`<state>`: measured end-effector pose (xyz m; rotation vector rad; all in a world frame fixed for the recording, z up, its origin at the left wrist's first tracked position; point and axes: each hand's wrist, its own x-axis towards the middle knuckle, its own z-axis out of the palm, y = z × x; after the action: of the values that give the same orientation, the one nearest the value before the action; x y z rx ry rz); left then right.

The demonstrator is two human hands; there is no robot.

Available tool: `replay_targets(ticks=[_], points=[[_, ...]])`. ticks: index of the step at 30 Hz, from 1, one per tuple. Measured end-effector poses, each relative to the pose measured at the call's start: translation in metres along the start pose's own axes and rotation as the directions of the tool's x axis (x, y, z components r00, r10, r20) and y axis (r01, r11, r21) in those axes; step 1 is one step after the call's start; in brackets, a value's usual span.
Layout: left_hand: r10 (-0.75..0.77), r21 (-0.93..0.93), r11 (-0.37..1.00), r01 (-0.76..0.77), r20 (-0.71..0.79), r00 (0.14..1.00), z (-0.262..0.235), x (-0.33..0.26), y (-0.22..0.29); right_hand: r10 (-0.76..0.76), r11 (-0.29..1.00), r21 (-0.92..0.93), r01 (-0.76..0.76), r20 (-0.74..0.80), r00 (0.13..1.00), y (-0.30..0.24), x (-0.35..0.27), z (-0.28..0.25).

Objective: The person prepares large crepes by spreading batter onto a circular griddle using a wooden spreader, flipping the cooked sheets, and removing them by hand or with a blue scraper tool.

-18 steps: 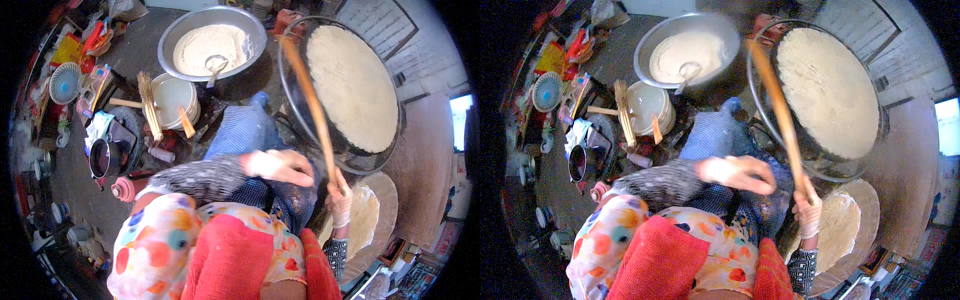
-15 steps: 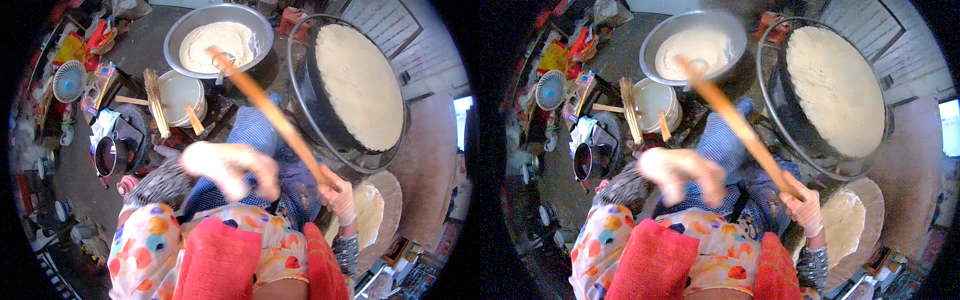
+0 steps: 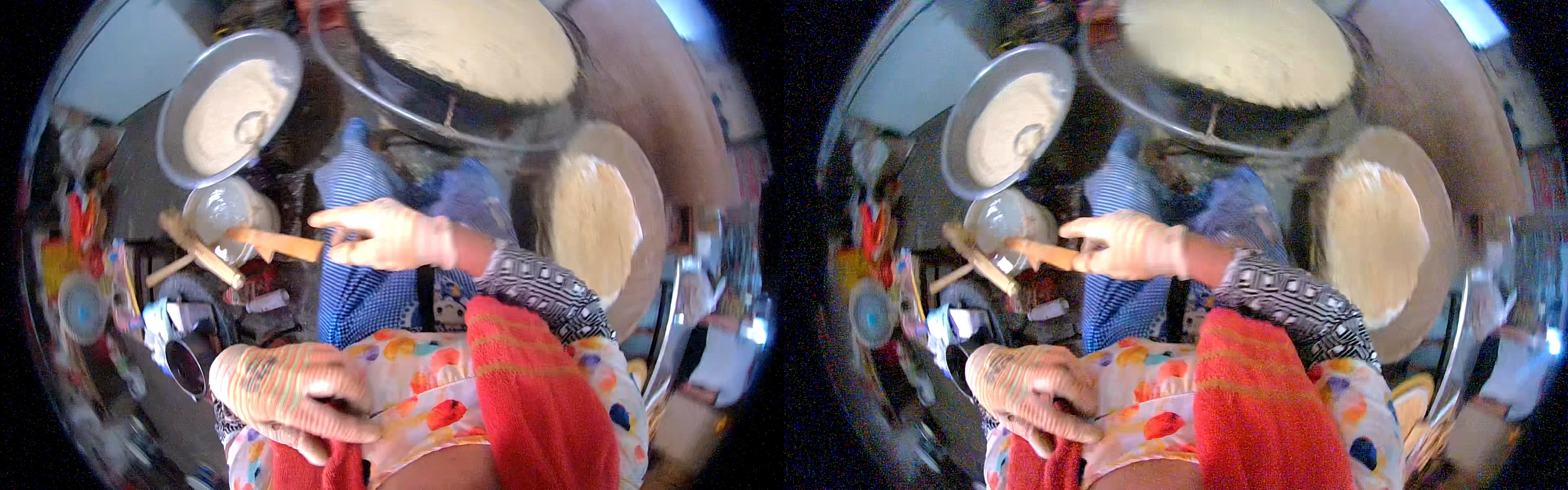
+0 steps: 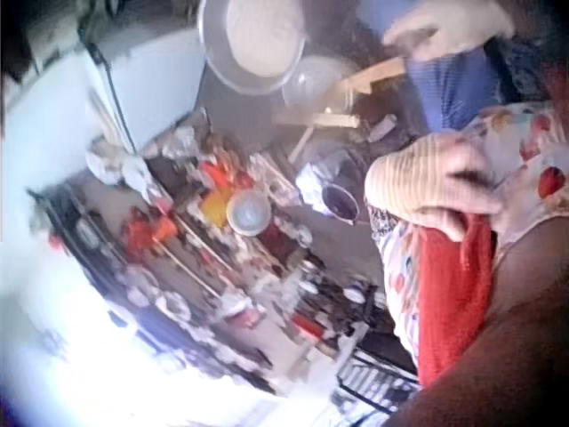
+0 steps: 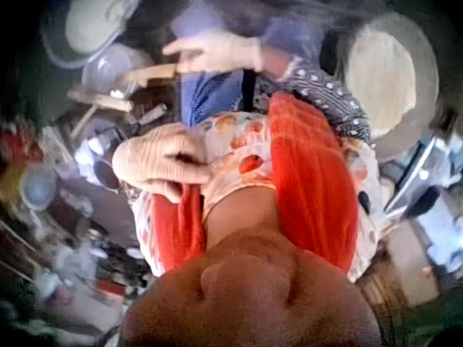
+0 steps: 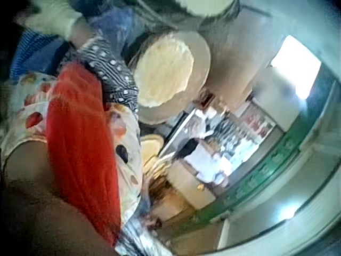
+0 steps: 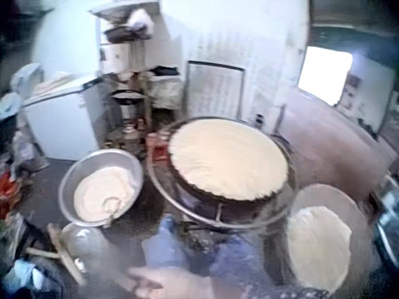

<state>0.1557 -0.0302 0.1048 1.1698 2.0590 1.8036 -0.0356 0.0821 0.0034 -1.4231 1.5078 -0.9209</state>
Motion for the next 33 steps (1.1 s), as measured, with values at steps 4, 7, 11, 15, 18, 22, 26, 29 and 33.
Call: replay_targets(ticks=[4,7,11,15,18,22,26,29,33], points=[[0.230,0.239,0.959,-0.150,-0.355,0.906,-0.007,0.001,-0.003,0.398,0.844,0.481,-0.237,-0.265,0.878,0.018,-0.134,-0.022],[0.164,0.072,0.977,-0.201,-0.855,0.492,-0.003,0.029,-0.006,0.646,0.727,0.665,-0.170,-0.580,0.496,0.024,-0.243,0.009],[0.037,-0.628,0.735,-0.256,-0.340,0.940,-0.047,0.049,-0.067,0.752,0.456,0.873,0.171,-0.481,0.451,-0.041,-0.331,0.073],[-0.048,-0.632,0.573,-0.522,-0.662,0.748,-0.016,0.056,-0.100,0.231,0.917,0.398,-0.003,-0.527,0.818,-0.069,-0.294,0.048],[0.008,-0.028,0.999,-0.044,-0.751,0.660,-0.006,0.142,-0.113,0.067,0.990,0.141,0.029,-0.631,0.773,-0.051,-0.292,0.038],[0.187,0.178,0.981,-0.078,-0.752,0.632,-0.026,0.162,-0.105,0.328,0.924,0.369,0.099,-0.900,0.288,-0.038,-0.320,0.050],[0.238,0.296,0.955,-0.012,-0.741,0.628,-0.023,0.144,-0.083,0.366,0.875,0.463,0.139,-0.823,0.435,-0.030,-0.309,0.078],[0.234,0.299,0.954,-0.018,-0.707,0.667,-0.015,0.137,-0.091,0.222,0.899,0.396,0.185,-0.779,0.587,-0.035,-0.270,0.087],[0.188,0.260,0.965,-0.023,-0.630,0.753,-0.004,0.133,-0.101,0.048,0.879,0.336,0.339,-0.768,0.639,-0.037,-0.225,0.082]])
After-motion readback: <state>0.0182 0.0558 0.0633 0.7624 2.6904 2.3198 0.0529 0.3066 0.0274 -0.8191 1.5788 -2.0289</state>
